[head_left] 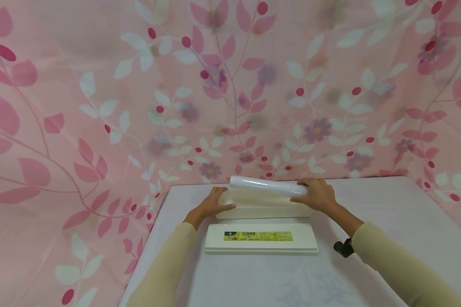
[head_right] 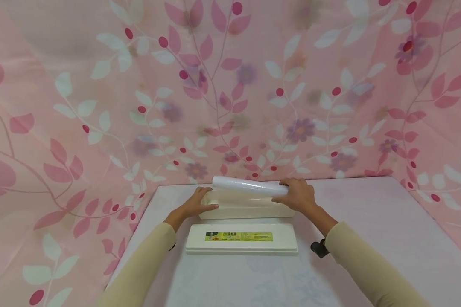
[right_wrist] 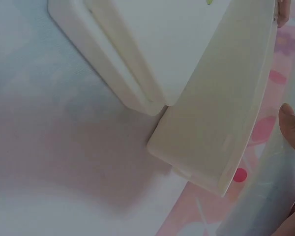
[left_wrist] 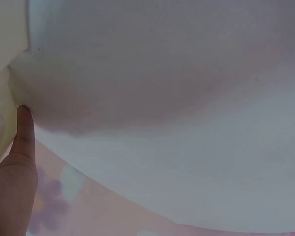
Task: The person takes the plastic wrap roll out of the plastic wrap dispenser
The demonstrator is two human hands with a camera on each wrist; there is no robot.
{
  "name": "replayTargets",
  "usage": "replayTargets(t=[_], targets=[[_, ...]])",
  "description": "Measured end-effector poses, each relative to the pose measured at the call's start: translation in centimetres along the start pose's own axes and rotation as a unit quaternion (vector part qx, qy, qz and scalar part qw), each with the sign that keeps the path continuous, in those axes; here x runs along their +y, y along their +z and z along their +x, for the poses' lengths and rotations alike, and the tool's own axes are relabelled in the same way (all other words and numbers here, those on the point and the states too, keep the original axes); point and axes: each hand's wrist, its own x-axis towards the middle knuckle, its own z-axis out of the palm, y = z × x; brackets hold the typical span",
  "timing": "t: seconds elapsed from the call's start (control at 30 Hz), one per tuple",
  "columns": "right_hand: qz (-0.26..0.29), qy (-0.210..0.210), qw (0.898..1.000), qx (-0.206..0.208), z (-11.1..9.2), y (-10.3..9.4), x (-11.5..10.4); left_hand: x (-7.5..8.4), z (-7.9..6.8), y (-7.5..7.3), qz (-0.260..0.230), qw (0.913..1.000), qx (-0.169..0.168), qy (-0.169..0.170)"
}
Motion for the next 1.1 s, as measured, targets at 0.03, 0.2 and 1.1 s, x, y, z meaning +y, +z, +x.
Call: replayTargets(t=[0.03, 0.2, 1.1], targets=[[0.001, 0.001, 1.0, 0.0, -0.1, 0.0, 0.0, 0.0, 0.0, 0.0, -0.002, 1.0, -0.002, 0.0], [0.0, 0.005, 1.0, 0.011, -0.6, -0.1, 0.4, 0.0, -0.2, -0.1, -0.003, 0.9999, -0.01, 0.002], [-0.029, -0.009, 0.999, 0.023, -0.7, -0.3, 1.4, -0.1, 0.0, 0.2, -0.014, 0.9999, -0.01, 0.001]])
